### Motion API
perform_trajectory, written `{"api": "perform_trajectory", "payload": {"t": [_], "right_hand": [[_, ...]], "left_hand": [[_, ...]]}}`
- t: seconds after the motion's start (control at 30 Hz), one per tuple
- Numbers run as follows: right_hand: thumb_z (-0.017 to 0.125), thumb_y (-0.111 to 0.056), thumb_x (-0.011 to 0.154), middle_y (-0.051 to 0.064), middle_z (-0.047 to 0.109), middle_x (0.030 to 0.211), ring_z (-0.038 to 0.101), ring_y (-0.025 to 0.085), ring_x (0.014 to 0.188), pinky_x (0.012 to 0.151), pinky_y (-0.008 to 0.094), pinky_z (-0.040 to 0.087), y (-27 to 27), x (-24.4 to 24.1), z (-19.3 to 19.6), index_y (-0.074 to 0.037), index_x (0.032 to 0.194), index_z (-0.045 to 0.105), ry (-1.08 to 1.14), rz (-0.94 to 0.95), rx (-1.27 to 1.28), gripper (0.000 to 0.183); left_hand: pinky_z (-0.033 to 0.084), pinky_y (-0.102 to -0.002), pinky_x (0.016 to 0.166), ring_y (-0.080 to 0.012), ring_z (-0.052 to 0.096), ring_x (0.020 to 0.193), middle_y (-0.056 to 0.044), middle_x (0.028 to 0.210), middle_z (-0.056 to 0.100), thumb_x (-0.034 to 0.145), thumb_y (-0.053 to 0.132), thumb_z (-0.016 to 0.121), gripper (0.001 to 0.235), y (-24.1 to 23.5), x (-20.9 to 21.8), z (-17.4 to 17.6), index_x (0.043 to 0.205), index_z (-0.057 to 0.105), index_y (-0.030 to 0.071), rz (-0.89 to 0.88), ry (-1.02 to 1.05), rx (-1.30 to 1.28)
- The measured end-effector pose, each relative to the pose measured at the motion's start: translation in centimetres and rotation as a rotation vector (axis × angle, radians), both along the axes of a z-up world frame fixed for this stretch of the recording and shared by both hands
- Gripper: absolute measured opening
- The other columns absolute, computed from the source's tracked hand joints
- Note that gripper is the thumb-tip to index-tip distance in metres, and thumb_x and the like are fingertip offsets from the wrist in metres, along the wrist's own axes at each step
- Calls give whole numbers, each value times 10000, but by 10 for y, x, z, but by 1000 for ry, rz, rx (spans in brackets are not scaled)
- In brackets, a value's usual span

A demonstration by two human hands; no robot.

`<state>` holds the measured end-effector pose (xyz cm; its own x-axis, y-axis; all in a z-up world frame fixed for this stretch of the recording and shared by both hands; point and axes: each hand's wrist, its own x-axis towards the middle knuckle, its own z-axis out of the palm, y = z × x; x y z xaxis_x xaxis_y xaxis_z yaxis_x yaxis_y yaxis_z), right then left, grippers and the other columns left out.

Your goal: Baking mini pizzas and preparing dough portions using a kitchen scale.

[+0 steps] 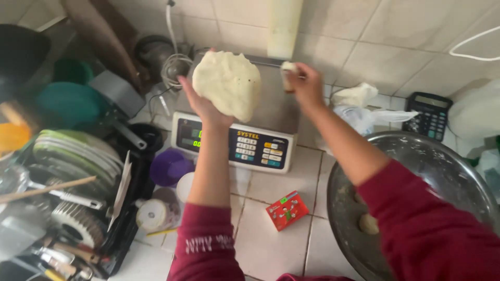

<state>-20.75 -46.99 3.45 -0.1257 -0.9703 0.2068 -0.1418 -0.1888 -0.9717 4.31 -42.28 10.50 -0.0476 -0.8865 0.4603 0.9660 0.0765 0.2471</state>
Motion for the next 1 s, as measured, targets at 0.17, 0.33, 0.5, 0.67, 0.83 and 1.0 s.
{"api": "perform_trajectory", "payload": {"t": [0.17, 0.33, 0.5, 0.67, 0.83, 1.0], "right_hand": [[751, -117, 968, 41, 678, 1035, 626, 92, 888, 746, 252, 503, 110, -87, 67, 26, 1185, 679, -251, 130, 82, 270], [707, -100, 934, 55, 691, 1058, 626, 128, 905, 764, 278, 498, 245, -119, 84, 8, 1241, 674, -199, 60, 293, 327], [694, -74, 940, 83, 622, 1231, 661, 187, 1039, 895, 337, 577, 353, -64, 64, -21, 1286, 679, 45, 98, 141, 351], [754, -203, 895, 49, 701, 1285, 704, 188, 1167, 954, 341, 577, 410, -8, 76, -114, 1366, 624, 627, 244, 144, 496], [640, -92, 923, 173, 574, 1435, 543, 335, 1334, 1110, 445, 430, 429, 18, 106, -40, 1330, 587, 453, 186, -309, 413], [559, -83, 956, 153, 596, 1455, 543, 371, 1403, 1178, 452, 379, 441, 13, 111, -51, 1298, 643, 564, 340, -437, 354]], "left_hand": [[465, -498, 1079, -375, 568, 1294, -182, 1441, 566, 945, 655, 488, 781, -48, -8, -39, 1435, 540, 49, 417, -923, 503], [520, -407, 995, -297, 644, 1149, -168, 1252, 679, 1020, 429, 608, 498, 35, -24, -18, 1303, 632, 20, 1005, -1503, 356], [476, -290, 1032, -130, 581, 1210, -49, 1285, 652, 1069, 300, 556, 431, 227, -106, -65, 1419, 538, 49, 223, -1142, 189], [544, -414, 889, -261, 654, 1029, -107, 1236, 674, 1072, 419, 446, 443, 324, -133, -118, 1307, 577, 67, -335, -265, 927], [375, -426, 1160, -280, 506, 1335, -152, 1468, 512, 1127, 573, 345, 688, 361, -159, -107, 1546, 419, 33, -344, -271, 554], [215, -416, 1254, -238, 382, 1497, -117, 1613, 433, 928, 811, 141, 1049, 381, -131, 9, 1600, 333, 29, -278, 3, 573]]}}
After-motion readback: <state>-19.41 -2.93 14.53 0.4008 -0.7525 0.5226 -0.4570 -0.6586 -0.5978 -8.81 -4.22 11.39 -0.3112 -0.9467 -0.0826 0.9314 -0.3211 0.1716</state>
